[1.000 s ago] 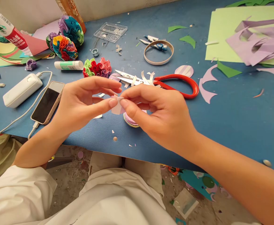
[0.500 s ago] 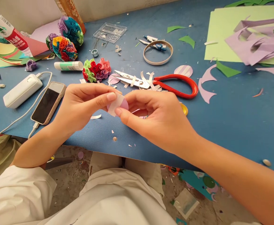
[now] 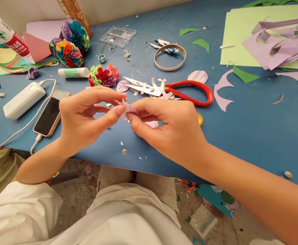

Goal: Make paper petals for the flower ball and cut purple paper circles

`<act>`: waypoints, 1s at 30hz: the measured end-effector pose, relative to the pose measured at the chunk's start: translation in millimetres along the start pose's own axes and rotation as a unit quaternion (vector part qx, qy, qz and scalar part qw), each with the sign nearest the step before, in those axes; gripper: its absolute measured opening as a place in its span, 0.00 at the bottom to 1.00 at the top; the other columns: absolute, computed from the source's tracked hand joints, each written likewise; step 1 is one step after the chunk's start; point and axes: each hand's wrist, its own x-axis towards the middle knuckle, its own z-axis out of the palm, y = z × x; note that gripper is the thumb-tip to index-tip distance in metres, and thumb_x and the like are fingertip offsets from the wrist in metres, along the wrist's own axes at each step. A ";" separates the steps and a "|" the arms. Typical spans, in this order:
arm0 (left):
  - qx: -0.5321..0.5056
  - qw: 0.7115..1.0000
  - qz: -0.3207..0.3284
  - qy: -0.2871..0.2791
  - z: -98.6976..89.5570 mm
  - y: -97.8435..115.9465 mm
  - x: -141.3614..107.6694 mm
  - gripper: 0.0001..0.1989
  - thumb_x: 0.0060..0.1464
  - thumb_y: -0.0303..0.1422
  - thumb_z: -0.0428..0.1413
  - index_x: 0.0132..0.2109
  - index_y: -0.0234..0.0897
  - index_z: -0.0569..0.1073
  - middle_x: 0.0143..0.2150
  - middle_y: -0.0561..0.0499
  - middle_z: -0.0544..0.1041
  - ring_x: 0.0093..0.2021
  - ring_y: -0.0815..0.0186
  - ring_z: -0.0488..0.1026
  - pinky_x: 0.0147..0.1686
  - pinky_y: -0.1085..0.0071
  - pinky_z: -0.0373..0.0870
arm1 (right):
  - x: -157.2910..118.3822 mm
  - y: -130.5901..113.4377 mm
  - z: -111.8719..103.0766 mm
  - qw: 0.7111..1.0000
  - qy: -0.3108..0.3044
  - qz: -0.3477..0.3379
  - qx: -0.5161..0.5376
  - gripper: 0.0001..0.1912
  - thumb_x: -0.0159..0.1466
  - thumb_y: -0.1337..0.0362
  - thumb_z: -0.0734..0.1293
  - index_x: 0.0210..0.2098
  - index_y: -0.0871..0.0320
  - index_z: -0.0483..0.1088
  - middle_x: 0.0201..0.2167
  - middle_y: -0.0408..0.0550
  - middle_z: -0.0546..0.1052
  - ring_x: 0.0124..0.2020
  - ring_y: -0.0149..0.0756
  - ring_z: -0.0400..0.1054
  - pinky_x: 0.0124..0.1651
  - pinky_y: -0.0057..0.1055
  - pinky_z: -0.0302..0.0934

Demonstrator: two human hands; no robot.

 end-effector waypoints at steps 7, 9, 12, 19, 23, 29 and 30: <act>-0.033 0.998 -0.013 -0.050 -3.0 -3.8 2.5 0.06 0.60 0.34 0.56 0.40 0.39 0.76 0.37 0.53 0.80 0.36 0.68 0.79 0.33 0.73 0.80 | 0.7 -1.7 -5.1 0.999 0.025 0.019 -0.017 0.02 0.61 0.64 0.68 0.33 0.50 0.74 0.28 0.37 0.78 0.24 0.26 0.71 0.28 0.22 0.71; -0.032 0.999 0.001 -0.039 -1.9 -4.2 2.3 0.04 0.59 0.33 0.57 0.41 0.39 0.76 0.36 0.54 0.80 0.35 0.69 0.78 0.33 0.73 0.80 | 0.8 -2.2 -6.0 0.999 0.029 0.011 -0.022 0.03 0.62 0.65 0.68 0.32 0.51 0.73 0.27 0.36 0.78 0.23 0.24 0.70 0.26 0.20 0.69; -0.009 0.999 0.050 0.017 0.0 -4.5 2.3 0.04 0.55 0.28 0.60 0.40 0.38 0.75 0.37 0.53 0.79 0.36 0.70 0.77 0.35 0.73 0.79 | 1.0 -1.9 -5.4 0.999 0.033 -0.012 -0.037 0.03 0.62 0.66 0.68 0.31 0.53 0.72 0.25 0.34 0.77 0.21 0.21 0.70 0.25 0.17 0.68; 0.098 0.981 0.162 0.035 0.9 -5.9 3.4 0.03 0.55 0.27 0.59 0.33 0.38 0.77 0.32 0.53 0.78 0.31 0.72 0.75 0.32 0.74 0.74 | 1.4 1.1 -4.1 0.992 0.028 -0.078 -0.092 0.05 0.62 0.68 0.67 0.32 0.52 0.74 0.28 0.35 0.80 0.25 0.25 0.74 0.29 0.19 0.69; 0.064 0.989 0.134 0.018 0.8 -4.6 2.6 0.04 0.55 0.27 0.59 0.32 0.37 0.78 0.32 0.53 0.78 0.31 0.72 0.75 0.31 0.75 0.73 | 1.1 2.5 -4.1 0.991 0.022 -0.097 -0.093 0.06 0.62 0.69 0.67 0.32 0.52 0.73 0.28 0.35 0.80 0.27 0.26 0.74 0.31 0.20 0.69; 0.023 0.995 0.095 0.012 -1.0 -3.0 2.8 0.04 0.54 0.28 0.59 0.32 0.37 0.79 0.29 0.54 0.78 0.29 0.73 0.75 0.29 0.76 0.74 | 1.1 3.0 -4.2 0.992 0.009 -0.103 -0.077 0.07 0.63 0.70 0.66 0.33 0.51 0.73 0.28 0.34 0.80 0.27 0.25 0.74 0.31 0.20 0.69; 0.024 0.996 0.090 0.015 -1.1 -2.7 2.7 0.04 0.54 0.28 0.59 0.32 0.37 0.79 0.29 0.54 0.79 0.29 0.73 0.74 0.28 0.76 0.74 | 1.1 3.0 -4.2 0.992 0.008 -0.101 -0.076 0.07 0.62 0.70 0.66 0.33 0.51 0.73 0.29 0.34 0.80 0.27 0.25 0.73 0.31 0.20 0.69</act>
